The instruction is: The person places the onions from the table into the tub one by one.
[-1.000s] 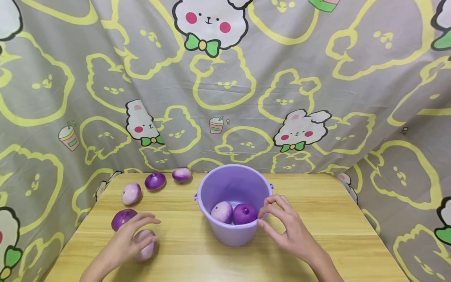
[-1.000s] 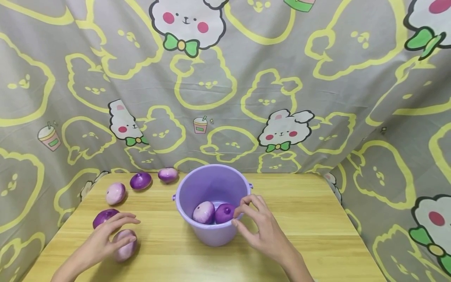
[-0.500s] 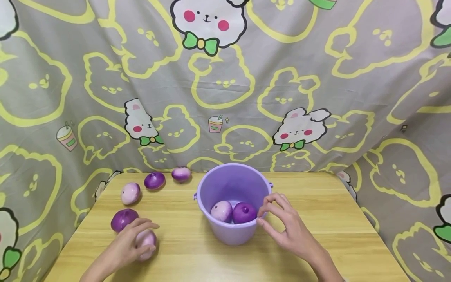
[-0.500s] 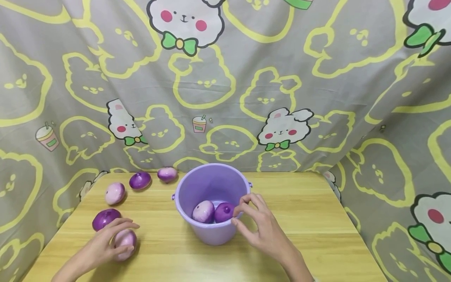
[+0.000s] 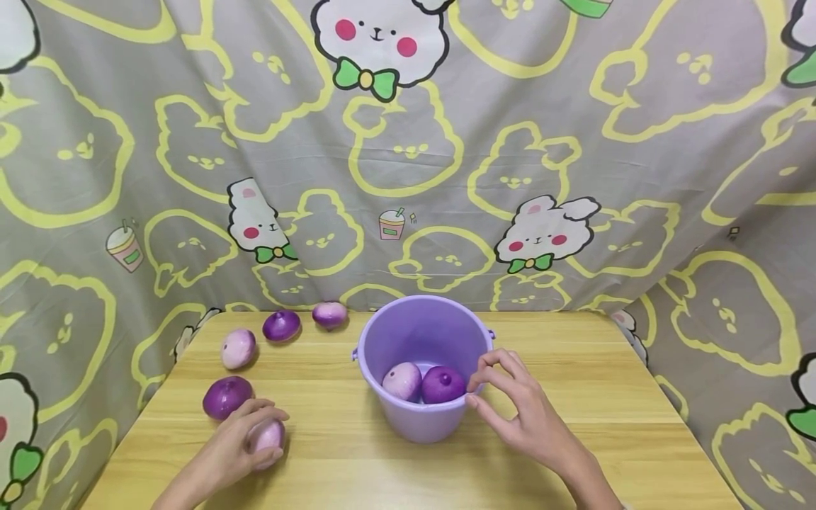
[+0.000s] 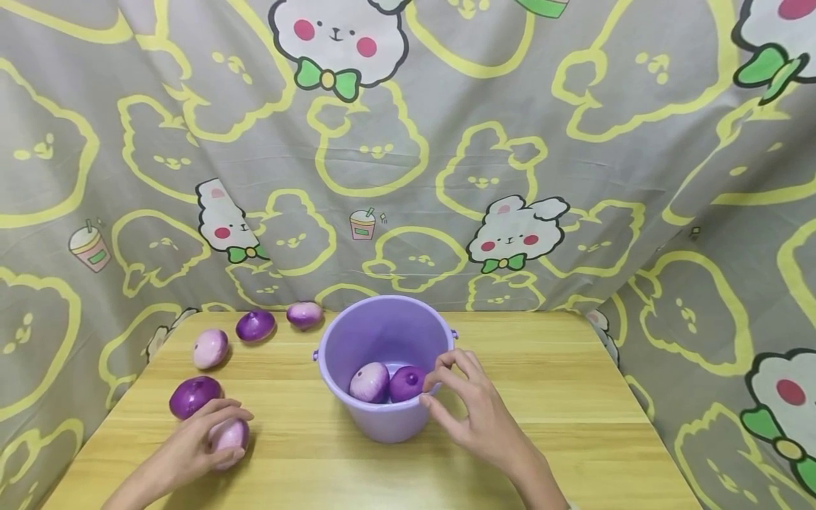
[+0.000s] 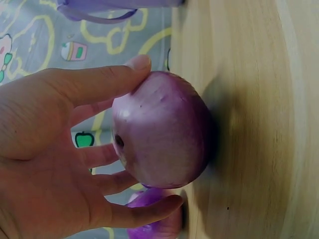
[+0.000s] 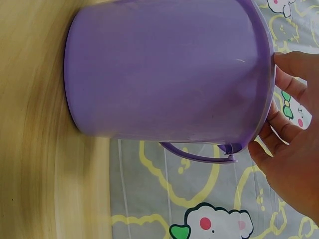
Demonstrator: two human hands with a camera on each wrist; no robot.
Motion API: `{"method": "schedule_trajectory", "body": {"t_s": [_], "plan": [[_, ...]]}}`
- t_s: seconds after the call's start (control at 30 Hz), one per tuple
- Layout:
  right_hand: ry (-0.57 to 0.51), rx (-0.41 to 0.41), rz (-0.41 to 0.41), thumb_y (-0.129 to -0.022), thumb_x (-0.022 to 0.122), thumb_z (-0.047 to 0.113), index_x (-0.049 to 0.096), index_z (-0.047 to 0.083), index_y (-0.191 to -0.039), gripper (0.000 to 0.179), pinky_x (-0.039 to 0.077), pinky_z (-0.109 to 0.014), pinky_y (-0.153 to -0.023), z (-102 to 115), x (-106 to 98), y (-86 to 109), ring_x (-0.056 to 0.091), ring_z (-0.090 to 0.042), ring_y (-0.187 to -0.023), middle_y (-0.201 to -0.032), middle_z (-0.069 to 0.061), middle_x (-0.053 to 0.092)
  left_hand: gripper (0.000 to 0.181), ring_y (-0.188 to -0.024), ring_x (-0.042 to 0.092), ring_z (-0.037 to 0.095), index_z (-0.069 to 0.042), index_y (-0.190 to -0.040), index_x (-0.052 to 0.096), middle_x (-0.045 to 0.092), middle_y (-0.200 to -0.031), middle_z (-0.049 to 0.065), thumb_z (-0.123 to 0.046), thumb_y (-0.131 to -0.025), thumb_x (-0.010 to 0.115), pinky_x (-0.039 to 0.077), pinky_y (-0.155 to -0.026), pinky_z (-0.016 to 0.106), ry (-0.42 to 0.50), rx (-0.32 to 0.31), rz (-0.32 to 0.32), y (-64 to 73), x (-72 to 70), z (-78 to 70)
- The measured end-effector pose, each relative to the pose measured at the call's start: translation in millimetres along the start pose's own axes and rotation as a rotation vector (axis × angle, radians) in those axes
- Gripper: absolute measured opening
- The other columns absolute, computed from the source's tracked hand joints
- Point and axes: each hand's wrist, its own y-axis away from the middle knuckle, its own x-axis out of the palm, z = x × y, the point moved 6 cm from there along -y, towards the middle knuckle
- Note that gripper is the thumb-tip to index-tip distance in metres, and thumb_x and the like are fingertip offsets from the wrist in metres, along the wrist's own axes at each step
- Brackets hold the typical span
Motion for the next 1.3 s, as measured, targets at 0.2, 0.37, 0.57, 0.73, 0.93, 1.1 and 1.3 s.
{"method": "schedule_trajectory", "body": {"t_s": [0.2,0.37,0.57,0.73,0.93,1.1,1.3], "plan": [[-0.003,-0.005,-0.003,-0.086,0.081,0.010,0.071,0.026,-0.101,0.024,0.043,-0.031,-0.096,0.2,-0.5,-0.3,0.050,-0.014,-0.109,-0.110,0.009,0.057,0.049,-0.096,0.059,0.013,-0.021,-0.103,0.072,0.062,-0.109,-0.007,-0.010,-0.062,0.096,0.056,-0.075,0.031,0.015,-0.018,-0.008,-0.8,-0.8,-0.4],[0.002,-0.002,-0.001,-0.086,0.081,0.010,0.071,0.026,-0.101,0.024,0.043,-0.032,-0.096,-0.3,-0.5,0.1,0.050,-0.014,-0.109,-0.110,0.009,0.057,0.046,-0.094,0.059,0.010,-0.022,-0.102,0.073,0.061,-0.106,-0.009,-0.010,-0.064,0.096,0.056,-0.073,0.030,0.028,-0.058,0.001,-1.6,-0.4,0.7],[0.009,0.014,0.009,-0.087,0.081,0.011,0.070,0.027,-0.101,0.024,0.042,-0.031,-0.097,-1.2,-0.5,0.1,0.050,-0.014,-0.109,-0.111,0.010,0.056,0.043,-0.093,0.059,0.009,-0.022,-0.101,0.073,0.060,-0.106,-0.010,-0.011,-0.066,0.095,0.056,-0.073,0.029,0.037,-0.093,0.012,-2.3,0.2,3.0],[0.013,0.023,0.014,-0.087,0.081,0.011,0.071,0.027,-0.100,0.023,0.043,-0.033,-0.096,-1.7,-0.7,0.5,0.050,-0.013,-0.110,-0.111,0.010,0.056,0.042,-0.092,0.059,0.011,-0.021,-0.101,0.073,0.061,-0.106,-0.008,-0.011,-0.067,0.095,0.055,-0.071,0.027,0.027,-0.062,-0.018,-4.2,-3.4,2.1],[0.015,0.016,0.009,-0.087,0.081,0.011,0.071,0.027,-0.100,0.023,0.043,-0.031,-0.097,-1.1,-1.0,0.6,0.050,-0.014,-0.110,-0.111,0.010,0.057,0.044,-0.092,0.061,0.012,-0.024,-0.102,0.073,0.062,-0.106,-0.008,-0.012,-0.066,0.095,0.056,-0.071,0.028,0.013,-0.030,-0.050,-9.1,-8.8,0.3],[0.013,0.008,0.005,-0.087,0.081,0.010,0.070,0.029,-0.101,0.025,0.042,-0.029,-0.098,-1.0,-0.7,0.9,0.050,-0.014,-0.110,-0.111,0.010,0.057,0.047,-0.094,0.061,0.014,-0.026,-0.103,0.072,0.063,-0.108,-0.007,-0.012,-0.065,0.096,0.057,-0.072,0.031,-0.005,-0.012,-0.074,-13.4,-12.9,-1.8],[0.015,-0.011,-0.004,-0.086,0.081,0.010,0.069,0.030,-0.102,0.028,0.043,-0.030,-0.097,-0.8,-0.5,1.0,0.050,-0.014,-0.110,-0.112,0.010,0.057,0.046,-0.098,0.062,0.018,-0.026,-0.104,0.072,0.064,-0.110,-0.006,-0.011,-0.066,0.095,0.057,-0.074,0.033,0.002,-0.021,-0.080,-20.6,-16.3,-5.2]]}}
